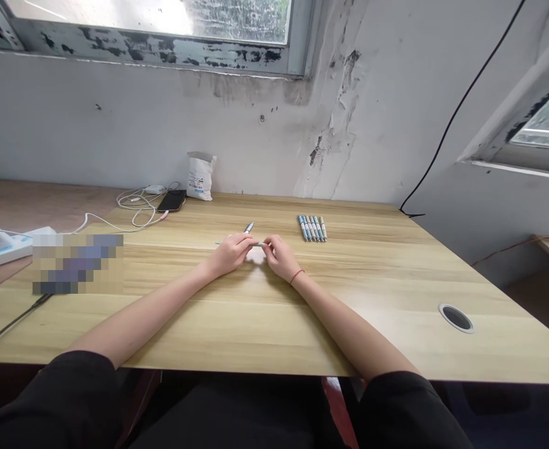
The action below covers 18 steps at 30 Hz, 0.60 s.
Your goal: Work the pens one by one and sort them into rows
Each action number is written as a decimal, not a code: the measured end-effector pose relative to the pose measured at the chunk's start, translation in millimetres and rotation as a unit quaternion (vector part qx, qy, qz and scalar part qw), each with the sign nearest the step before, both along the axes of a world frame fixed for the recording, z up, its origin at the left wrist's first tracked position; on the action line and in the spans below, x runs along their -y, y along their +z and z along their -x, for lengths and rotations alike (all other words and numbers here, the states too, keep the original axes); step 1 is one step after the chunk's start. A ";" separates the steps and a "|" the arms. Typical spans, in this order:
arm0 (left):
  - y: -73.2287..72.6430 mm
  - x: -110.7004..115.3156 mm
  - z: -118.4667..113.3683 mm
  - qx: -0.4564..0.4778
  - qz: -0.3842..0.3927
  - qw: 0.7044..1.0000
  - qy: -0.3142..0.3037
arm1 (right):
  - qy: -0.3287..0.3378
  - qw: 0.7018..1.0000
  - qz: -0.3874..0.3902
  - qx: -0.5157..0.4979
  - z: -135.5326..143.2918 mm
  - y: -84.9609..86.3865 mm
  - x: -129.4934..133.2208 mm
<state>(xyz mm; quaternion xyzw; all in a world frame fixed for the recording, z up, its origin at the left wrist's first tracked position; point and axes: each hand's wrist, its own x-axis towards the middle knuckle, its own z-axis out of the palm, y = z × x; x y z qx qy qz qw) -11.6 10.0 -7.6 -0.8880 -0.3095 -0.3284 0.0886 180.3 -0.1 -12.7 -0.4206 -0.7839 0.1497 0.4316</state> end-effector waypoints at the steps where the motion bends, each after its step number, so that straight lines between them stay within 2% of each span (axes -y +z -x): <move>1: 0.3 0.3 0.0 -0.005 -0.003 1.000 -0.001 | 0.001 1.000 0.004 0.009 -0.4 0.1 -0.3; 6: 0.4 0.5 0.4 -0.012 -0.014 1.000 0.002 | 0.003 0.998 0.057 -0.026 -2.0 1.2 0.3; 10: -0.7 -0.2 1.3 -0.014 -0.010 1.000 0.007 | 0.018 0.999 0.027 -0.015 -2.5 1.0 1.2; 14: -1.7 -0.8 1.0 -0.025 -0.013 1.000 0.006 | -0.006 0.999 0.029 0.035 -3.8 1.1 1.6; 18: -2.5 -2.6 1.1 -0.019 -0.012 1.000 0.009 | -0.005 0.999 0.019 0.043 -4.7 1.9 1.8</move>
